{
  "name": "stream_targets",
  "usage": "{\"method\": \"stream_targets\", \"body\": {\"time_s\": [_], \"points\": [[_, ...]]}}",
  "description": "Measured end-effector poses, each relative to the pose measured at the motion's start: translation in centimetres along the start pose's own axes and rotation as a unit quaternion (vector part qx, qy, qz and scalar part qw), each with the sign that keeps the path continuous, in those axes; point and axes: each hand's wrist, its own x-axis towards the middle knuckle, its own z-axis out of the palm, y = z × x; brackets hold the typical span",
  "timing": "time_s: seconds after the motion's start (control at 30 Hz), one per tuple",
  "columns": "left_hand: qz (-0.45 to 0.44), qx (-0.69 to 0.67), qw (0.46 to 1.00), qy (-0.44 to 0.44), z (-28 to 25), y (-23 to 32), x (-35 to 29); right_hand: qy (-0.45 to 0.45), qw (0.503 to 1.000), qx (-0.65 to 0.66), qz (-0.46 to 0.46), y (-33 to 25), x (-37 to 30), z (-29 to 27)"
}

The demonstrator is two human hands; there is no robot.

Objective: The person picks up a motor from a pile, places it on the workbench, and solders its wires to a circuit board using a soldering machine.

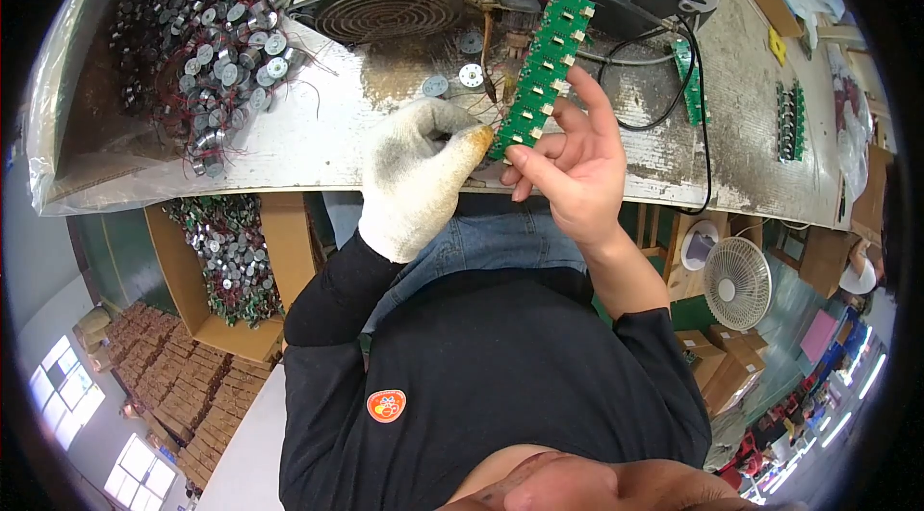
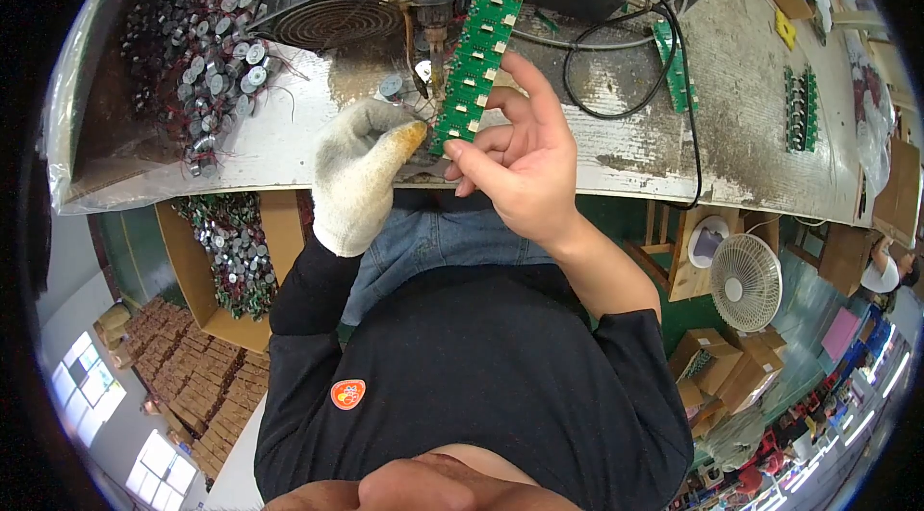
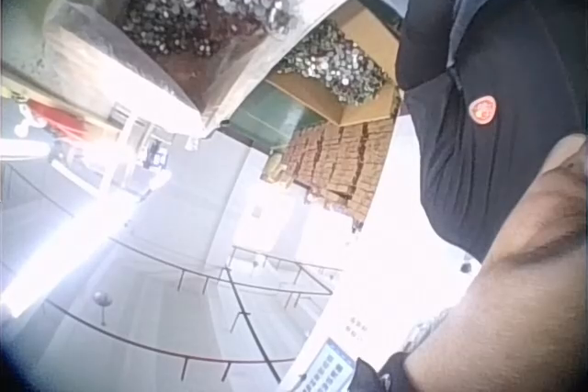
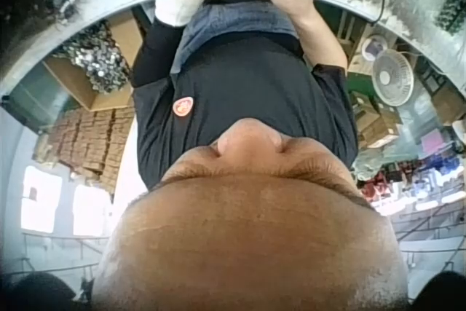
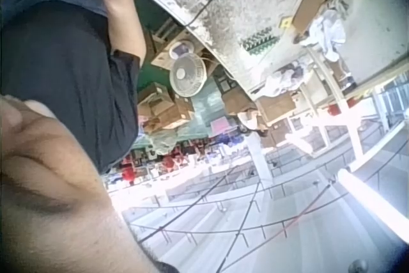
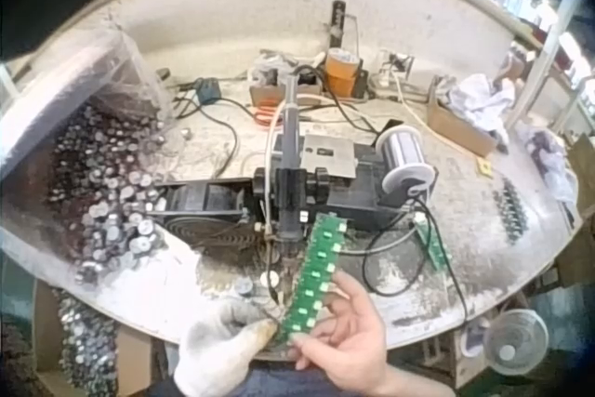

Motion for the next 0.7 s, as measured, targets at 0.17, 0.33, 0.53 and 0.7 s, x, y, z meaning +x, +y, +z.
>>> {"method": "stream_targets", "body": {"time_s": [0.17, 0.33, 0.53, 0.7], "points": [[0.006, 0.032, 0.999, -0.001, 0.0, 0.4, -0.1, 0.001, 1.0, -0.007, -0.005, 0.3, -0.1, -0.1], [0.012, 0.029, 0.999, 0.017, 0.3, -0.9, 0.0, 0.006, 1.0, 0.001, 0.005, 0.7, -0.1, -0.3], [0.0, 0.006, 1.0, 0.014, 0.3, -0.7, 0.0, 0.013, 1.0, -0.002, 0.006, 0.7, 0.0, -0.2], [-0.014, -0.021, 1.0, 0.01, 0.2, 0.0, -0.1, 0.01, 1.0, 0.001, 0.005, 0.2, 0.0, 0.0]]}}
